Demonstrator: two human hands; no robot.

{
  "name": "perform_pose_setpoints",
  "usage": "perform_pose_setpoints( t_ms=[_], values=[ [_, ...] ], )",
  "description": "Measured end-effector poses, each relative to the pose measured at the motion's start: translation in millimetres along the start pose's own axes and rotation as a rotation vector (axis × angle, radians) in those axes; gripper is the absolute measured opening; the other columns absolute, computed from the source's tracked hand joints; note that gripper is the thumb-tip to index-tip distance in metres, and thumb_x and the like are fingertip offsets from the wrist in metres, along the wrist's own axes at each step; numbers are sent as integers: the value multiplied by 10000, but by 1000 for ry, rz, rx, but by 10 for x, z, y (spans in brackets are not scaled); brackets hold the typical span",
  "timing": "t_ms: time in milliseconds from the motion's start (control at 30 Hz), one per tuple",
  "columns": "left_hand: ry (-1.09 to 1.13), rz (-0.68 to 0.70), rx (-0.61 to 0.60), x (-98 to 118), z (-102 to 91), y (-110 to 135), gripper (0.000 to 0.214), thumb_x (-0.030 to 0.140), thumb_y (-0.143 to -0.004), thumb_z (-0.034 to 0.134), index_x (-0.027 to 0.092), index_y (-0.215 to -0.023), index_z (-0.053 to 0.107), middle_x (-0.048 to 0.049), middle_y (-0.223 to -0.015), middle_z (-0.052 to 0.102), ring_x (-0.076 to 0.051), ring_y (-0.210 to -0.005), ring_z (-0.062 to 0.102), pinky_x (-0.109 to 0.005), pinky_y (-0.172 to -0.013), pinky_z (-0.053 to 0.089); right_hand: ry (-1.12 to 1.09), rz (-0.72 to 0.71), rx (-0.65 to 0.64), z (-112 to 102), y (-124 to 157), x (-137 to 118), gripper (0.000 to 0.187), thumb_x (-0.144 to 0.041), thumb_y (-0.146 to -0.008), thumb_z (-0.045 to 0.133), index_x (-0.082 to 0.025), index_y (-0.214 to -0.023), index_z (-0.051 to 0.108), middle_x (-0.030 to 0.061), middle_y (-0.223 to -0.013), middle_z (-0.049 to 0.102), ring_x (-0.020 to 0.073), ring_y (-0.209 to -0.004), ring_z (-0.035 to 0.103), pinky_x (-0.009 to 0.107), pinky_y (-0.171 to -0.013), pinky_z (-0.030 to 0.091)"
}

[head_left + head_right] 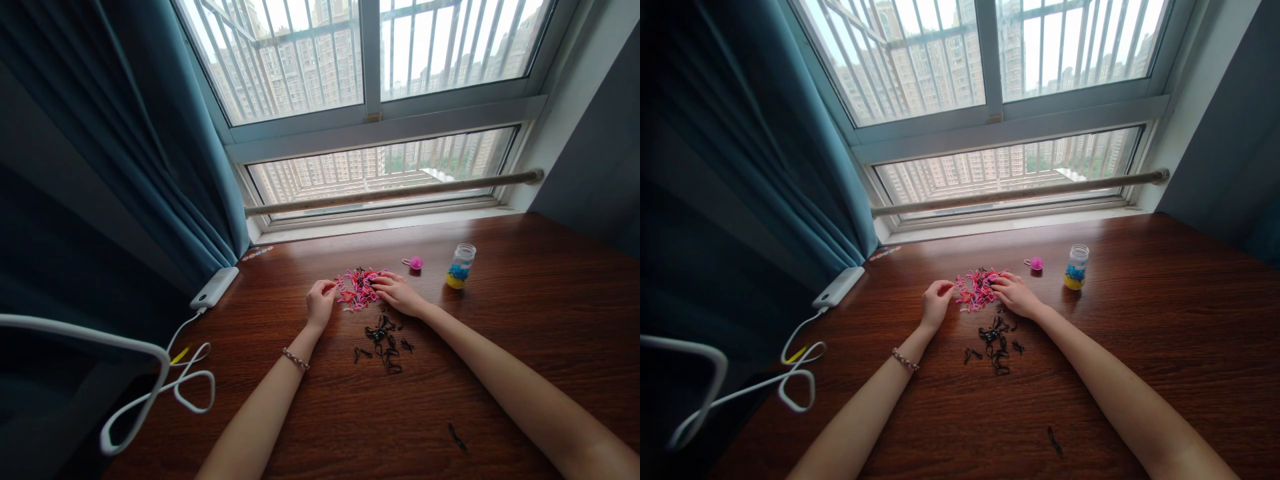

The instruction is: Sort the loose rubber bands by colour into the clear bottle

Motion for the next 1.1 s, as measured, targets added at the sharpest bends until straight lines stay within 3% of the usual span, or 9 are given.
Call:
perform_pose_setpoints(
  t_ms=[233,533,733,833,900,1000,1033,1100],
  values=[
    [-30,-74,53,-79,4,5,90,253,-726,577,164,-718,577,-9,-697,594,-125,-650,564,-243,-628,458,-56,-1,33,-76,-15,-66,324,-332,-899,344,-246,-1061,611,42,-1138,578,218,-1119,421,420,-967,307],
    [-74,3,96,12,-7,-5,48,191,-774,498,173,-752,536,-17,-751,541,-132,-694,533,-261,-663,441,-269,-26,148,-142,-23,-53,356,-320,-903,325,-205,-899,662,78,-1058,586,205,-1050,476,385,-942,354],
    [-61,6,78,3,0,-6,76,196,-795,474,171,-797,546,-28,-799,537,-132,-710,537,-260,-666,453,-713,241,212,-225,-53,94,453,-497,-832,404,-148,-776,686,110,-943,635,225,-901,581,387,-846,433],
    [-55,-2,55,-7,7,-6,104,215,-806,467,170,-813,561,-35,-810,550,-135,-718,546,-264,-670,460,-1084,363,24,-334,-31,52,465,-513,-802,451,-113,-755,683,100,-819,670,190,-769,627,358,-778,475],
    [-66,1,52,1,5,-3,114,222,-809,468,169,-810,569,-36,-798,561,-138,-720,551,-269,-680,459,-1225,383,-269,-395,17,-52,433,-481,-785,507,-86,-752,682,106,-775,681,176,-728,639,329,-748,490],
    [-70,3,48,20,-1,2,127,230,-813,467,168,-797,576,-35,-780,577,-141,-720,559,-271,-688,458,-1239,407,-699,-422,122,-190,425,-467,-764,543,-66,-773,683,137,-828,686,184,-705,652,291,-650,516],
    [-70,2,43,24,-3,2,131,235,-813,467,168,-793,578,-35,-776,582,-142,-720,562,-271,-690,457,-1228,419,-752,-418,142,-208,429,-474,-756,550,-67,-769,682,147,-882,680,183,-697,654,273,-611,519],
    [-63,-2,25,28,-4,-3,140,245,-814,469,168,-794,584,-36,-777,595,-143,-726,569,-268,-691,459,-1227,437,-726,-398,143,-202,436,-489,-738,563,-69,-757,680,161,-996,650,177,-673,656,242,-543,511]
  ],
)
Point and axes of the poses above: each hand's wrist, its own y-axis away from the middle knuckle, its own z-axis out of the palm, x = y × z, the point moved 3 cm from there along -y, towards the middle knuckle
